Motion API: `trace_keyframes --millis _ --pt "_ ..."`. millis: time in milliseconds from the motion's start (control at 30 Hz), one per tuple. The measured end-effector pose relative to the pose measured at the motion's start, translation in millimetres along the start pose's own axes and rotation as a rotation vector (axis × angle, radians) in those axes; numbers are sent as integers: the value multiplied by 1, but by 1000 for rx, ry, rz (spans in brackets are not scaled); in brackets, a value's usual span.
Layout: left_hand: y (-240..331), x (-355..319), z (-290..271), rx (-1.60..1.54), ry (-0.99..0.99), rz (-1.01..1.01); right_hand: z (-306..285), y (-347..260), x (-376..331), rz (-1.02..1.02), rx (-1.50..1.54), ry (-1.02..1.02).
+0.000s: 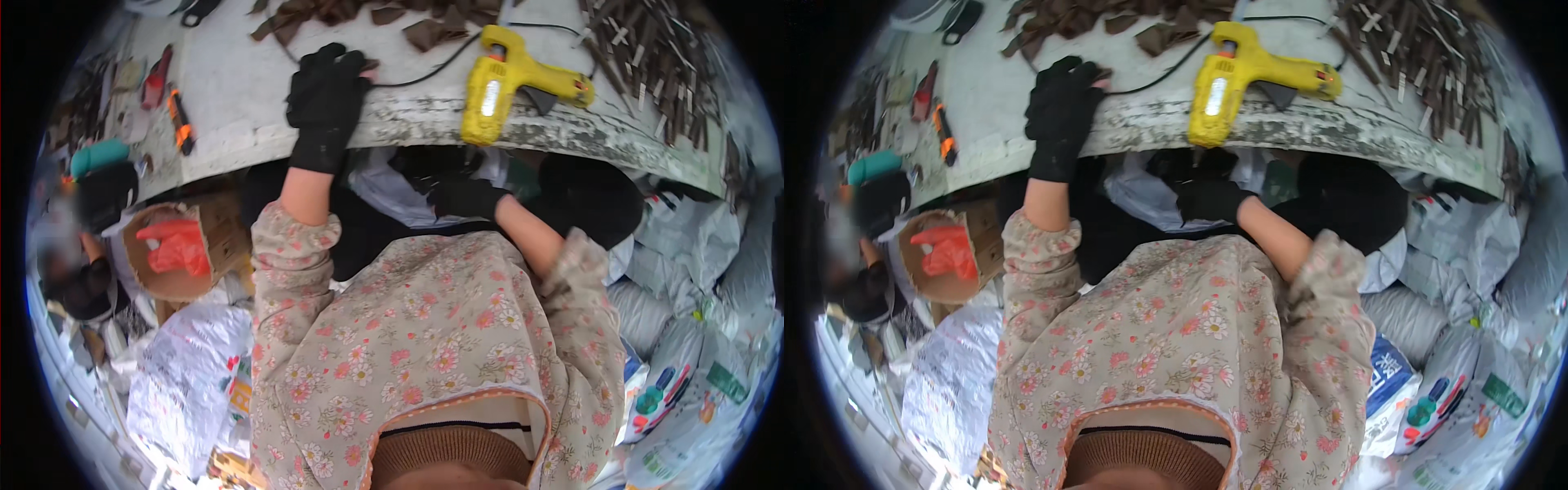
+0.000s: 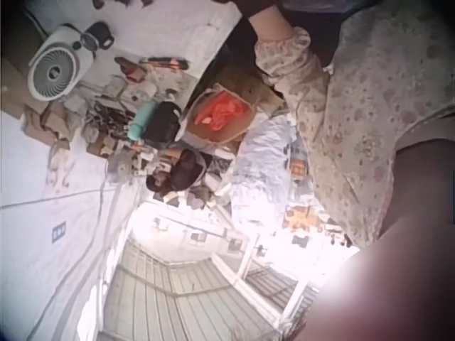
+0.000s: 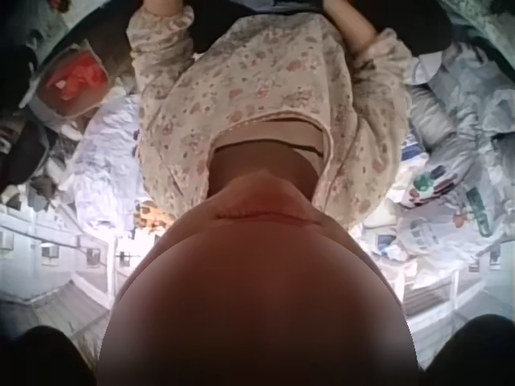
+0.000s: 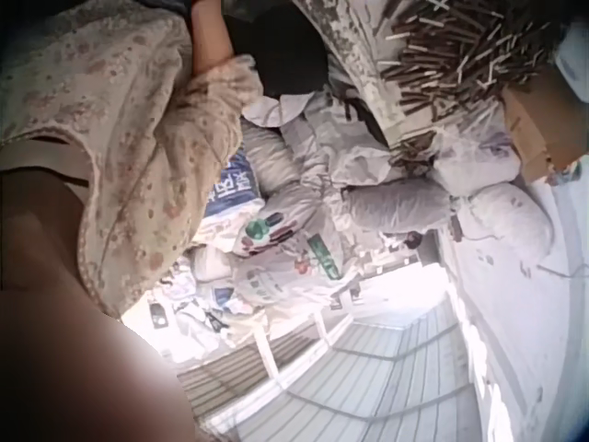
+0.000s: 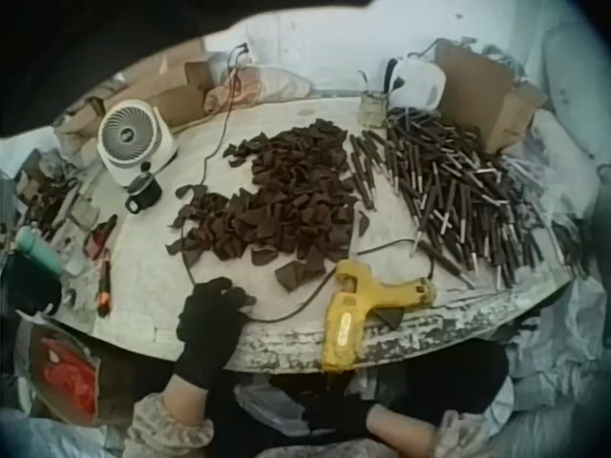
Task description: Assembling small plastic components by applying glue from a hot glue gun.
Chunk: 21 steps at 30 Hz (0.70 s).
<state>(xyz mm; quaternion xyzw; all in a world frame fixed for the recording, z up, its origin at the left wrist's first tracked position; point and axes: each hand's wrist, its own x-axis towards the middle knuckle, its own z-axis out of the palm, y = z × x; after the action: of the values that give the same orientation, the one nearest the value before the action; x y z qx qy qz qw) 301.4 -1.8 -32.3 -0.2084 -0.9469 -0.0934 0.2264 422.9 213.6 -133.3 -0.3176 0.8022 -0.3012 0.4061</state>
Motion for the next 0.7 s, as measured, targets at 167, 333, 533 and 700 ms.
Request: trace_keyframes --millis 167,333,533,700 --pt "8 4 -3 -44 91 -54 -104 -16 -162 95 507 594" --pt "67 -46 -34 -896 66 -486 -197 76 -170 762 -554 1043" --pt "127 -105 -42 -1623 -229 -926 -185 84 -182 516 -192 1049" --pt "133 -109 -26 -1659 -357 -953 -153 26 -168 -61 793 1159"
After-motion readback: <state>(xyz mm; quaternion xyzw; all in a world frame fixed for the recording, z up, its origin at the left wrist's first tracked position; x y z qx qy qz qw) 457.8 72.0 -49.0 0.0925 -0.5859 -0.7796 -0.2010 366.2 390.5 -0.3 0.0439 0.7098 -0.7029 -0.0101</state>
